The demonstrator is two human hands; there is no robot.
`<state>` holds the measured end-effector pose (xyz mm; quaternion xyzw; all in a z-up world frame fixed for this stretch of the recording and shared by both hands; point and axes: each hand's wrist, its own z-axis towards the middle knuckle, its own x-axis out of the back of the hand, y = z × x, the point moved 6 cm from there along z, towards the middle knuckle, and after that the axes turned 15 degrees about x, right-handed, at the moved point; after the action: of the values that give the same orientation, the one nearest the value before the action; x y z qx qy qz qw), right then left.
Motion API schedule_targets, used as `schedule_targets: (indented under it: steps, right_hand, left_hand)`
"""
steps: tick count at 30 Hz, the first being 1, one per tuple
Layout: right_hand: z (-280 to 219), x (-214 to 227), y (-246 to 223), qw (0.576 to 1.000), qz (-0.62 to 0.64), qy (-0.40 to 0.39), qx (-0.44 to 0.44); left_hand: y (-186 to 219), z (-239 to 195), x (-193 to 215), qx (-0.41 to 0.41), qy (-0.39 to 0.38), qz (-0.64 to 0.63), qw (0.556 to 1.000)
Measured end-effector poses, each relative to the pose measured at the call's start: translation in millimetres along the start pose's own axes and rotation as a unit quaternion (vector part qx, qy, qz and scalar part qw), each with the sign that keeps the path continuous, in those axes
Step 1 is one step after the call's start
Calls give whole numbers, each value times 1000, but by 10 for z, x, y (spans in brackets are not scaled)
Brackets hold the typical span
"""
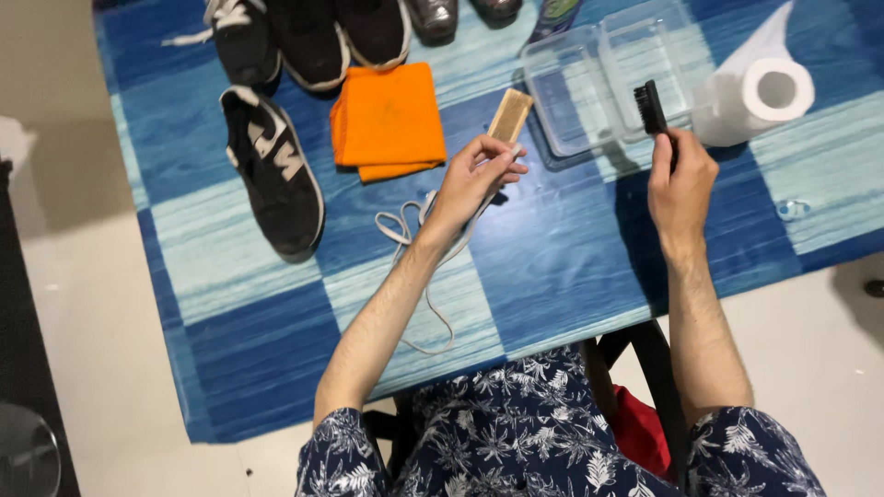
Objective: The person scrubs a white shoelace with a small black brush, repeatedly dipping the brush into a clear container of water. The person holds the lace taut and brushes along its length, then rinses the brush and continues scrubbing.
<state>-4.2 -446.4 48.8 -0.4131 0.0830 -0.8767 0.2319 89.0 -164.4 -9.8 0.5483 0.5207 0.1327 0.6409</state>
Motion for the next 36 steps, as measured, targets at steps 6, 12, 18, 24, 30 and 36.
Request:
schedule_targets:
  steps: [6,12,18,24,30,36]
  right_hand:
    - [136,73,430,996,-68,-32,-44]
    - [356,64,411,988,-127,-81,-22]
    - [442,-38,450,978,-143,-129,-77]
    - [446,-88,394,972,-152,-152,-100]
    - [448,-94,437,971,-157,-154,-90]
    - [451,-73,418,967,-162,-166,-109]
  left_hand:
    - [-37,59,-8,16,-6,66,998]
    - [272,-193,-29,84,70,106,988]
    - [359,-207,48,89,54,131,986]
    - [364,-186,12,99,41,135,985]
    - [278,-133,28,122,13,83,989]
    - [373,-151,-24,131,17,72,989]
